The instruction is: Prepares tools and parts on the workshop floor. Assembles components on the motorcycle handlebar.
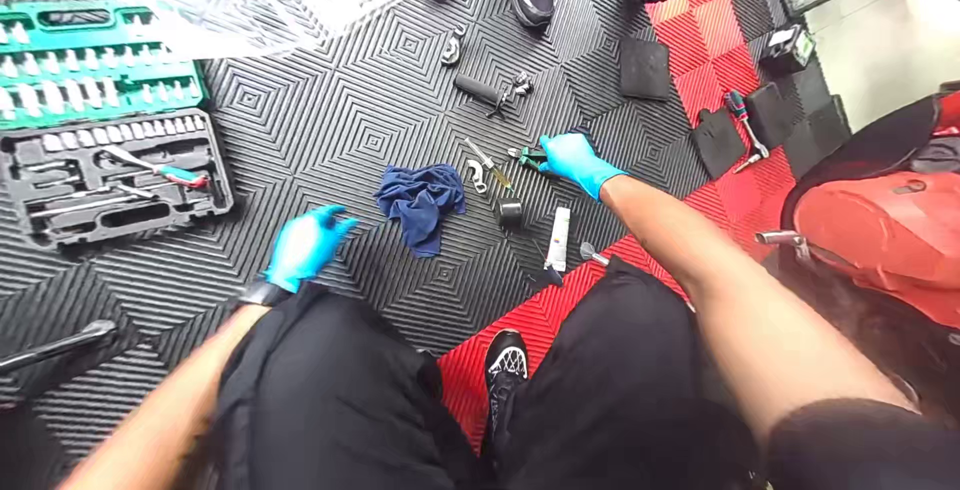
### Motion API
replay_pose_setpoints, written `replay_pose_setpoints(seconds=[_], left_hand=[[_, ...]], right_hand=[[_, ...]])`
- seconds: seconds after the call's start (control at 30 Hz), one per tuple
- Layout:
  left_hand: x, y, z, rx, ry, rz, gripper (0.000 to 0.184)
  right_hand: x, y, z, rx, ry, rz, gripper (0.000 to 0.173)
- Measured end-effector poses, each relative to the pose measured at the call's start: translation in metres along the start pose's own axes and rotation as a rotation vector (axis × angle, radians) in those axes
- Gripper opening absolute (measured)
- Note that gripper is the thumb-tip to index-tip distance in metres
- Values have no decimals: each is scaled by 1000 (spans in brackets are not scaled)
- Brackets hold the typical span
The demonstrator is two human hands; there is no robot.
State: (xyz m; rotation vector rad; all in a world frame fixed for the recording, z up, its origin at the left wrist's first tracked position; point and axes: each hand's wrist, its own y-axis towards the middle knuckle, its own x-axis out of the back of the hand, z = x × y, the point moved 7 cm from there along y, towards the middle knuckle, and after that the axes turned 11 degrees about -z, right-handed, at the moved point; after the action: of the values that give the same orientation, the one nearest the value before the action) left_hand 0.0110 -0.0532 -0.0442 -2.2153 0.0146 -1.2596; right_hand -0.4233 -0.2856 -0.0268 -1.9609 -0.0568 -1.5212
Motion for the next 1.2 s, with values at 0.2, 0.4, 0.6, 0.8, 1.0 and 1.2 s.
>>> replay_pose_setpoints(seconds=[0.2,0.4,0.6,0.8,1.0,1.2], left_hand=[[105,49,4,100,567,86,66],[-32,7,-64,250,478,112,95],[-96,-25,-55,277,432,-9,133],[-93,-21,-61,298,514,-5,130],[-80,-33,-80,262,514,53,121],[-89,-26,-66,293,504,11,131]], right_hand=[[-43,-2,-6,-185,208,-23,54],[-59,-83,-89,-818,533,-108,59],[-122,-185,-1,-917,700,146,69],[-118,-171,-47,-931,570,79,55],[-121,-209,25,-665,685,204,53],[-155,-233,83,-508,605,280,27]])
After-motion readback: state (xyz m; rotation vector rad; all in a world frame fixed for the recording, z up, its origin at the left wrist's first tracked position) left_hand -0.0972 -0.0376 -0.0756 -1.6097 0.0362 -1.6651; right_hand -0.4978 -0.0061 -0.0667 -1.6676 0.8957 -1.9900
